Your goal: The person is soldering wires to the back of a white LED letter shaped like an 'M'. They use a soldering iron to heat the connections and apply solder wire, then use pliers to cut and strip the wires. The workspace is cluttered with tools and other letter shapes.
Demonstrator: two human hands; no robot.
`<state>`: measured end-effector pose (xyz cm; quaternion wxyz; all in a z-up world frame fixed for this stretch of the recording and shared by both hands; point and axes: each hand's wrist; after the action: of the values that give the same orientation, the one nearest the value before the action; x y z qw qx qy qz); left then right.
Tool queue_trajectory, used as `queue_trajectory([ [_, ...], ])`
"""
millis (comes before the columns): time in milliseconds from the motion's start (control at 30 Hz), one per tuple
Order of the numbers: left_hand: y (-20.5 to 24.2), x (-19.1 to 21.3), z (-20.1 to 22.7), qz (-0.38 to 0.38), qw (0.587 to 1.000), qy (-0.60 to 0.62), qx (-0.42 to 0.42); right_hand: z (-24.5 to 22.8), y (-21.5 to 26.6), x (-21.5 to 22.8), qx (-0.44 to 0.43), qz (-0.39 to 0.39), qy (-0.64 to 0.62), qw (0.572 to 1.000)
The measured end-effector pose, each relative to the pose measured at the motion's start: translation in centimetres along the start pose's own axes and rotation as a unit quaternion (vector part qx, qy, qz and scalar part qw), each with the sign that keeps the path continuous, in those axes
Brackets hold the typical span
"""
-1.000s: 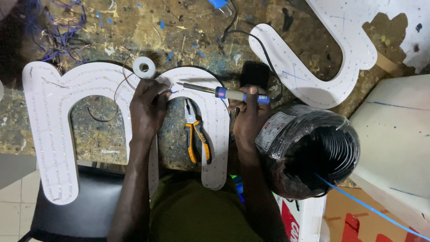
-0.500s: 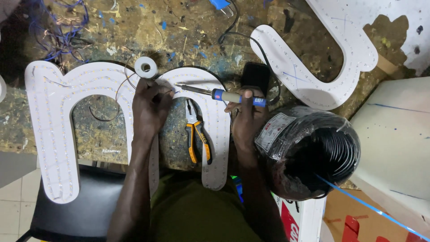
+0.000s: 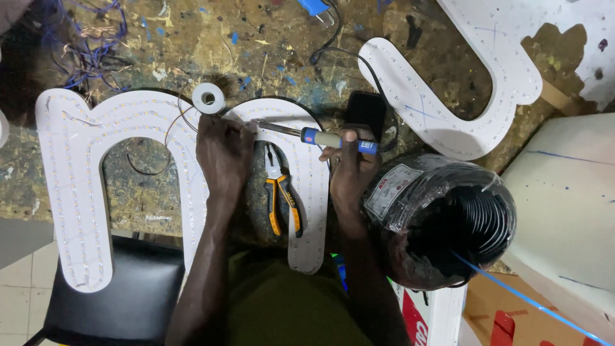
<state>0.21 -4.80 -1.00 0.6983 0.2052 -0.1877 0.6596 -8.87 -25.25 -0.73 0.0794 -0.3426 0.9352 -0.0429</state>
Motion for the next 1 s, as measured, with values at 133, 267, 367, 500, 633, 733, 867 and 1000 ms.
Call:
queue_trajectory([
  [133,-0.2,0.1,-0.3,-0.015,1.0,-0.012,0.018,0.5,-0.1,0.1,0.009,-0.008,-0.003,1.0],
  [267,-0.8,0.4,0.4,-0.042,0.997,-0.051,0.038,1.9,-0.1,1.0,0.016,-0.03,0.026,0.999],
  [367,-0.9,0.7,0.8,-0.051,0.996,-0.055,0.048,0.8,-0.3,0.5,0.014,-0.031,0.027,0.999],
  [500,-0.9,0.8,1.0,-0.065,0.995,-0.058,0.046,1.5,-0.3,0.7,-0.001,-0.015,0.002,1.0],
  [633,-1.6,1.0,1.2,-0.07,0.992,-0.081,0.059,1.6,-0.4,0.6,-0.001,-0.017,-0.014,1.0],
  [733,-2.0,1.3,1.5,-0.094,0.987,-0.097,0.083,0.2,-0.6,0.1,0.013,-0.021,0.003,1.0],
  [867,-2.2,1.2,0.9,-0.11,0.985,-0.094,0.094,0.5,-0.5,0.1,0.01,-0.015,0.007,1.0],
  [1000,-2.4,1.3,0.9,-0.119,0.981,-0.103,0.11,0.5,-0.6,0.0,0.02,-0.024,0.012,0.999],
])
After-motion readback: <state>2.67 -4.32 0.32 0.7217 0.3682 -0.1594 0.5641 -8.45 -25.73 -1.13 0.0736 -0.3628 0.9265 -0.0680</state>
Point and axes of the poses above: each hand's wrist, its own y-axis away from the middle knuckle, its own x-axis out of the back of the hand, z = x × y, and after that the axes turned 7 degrees about y, right-handed
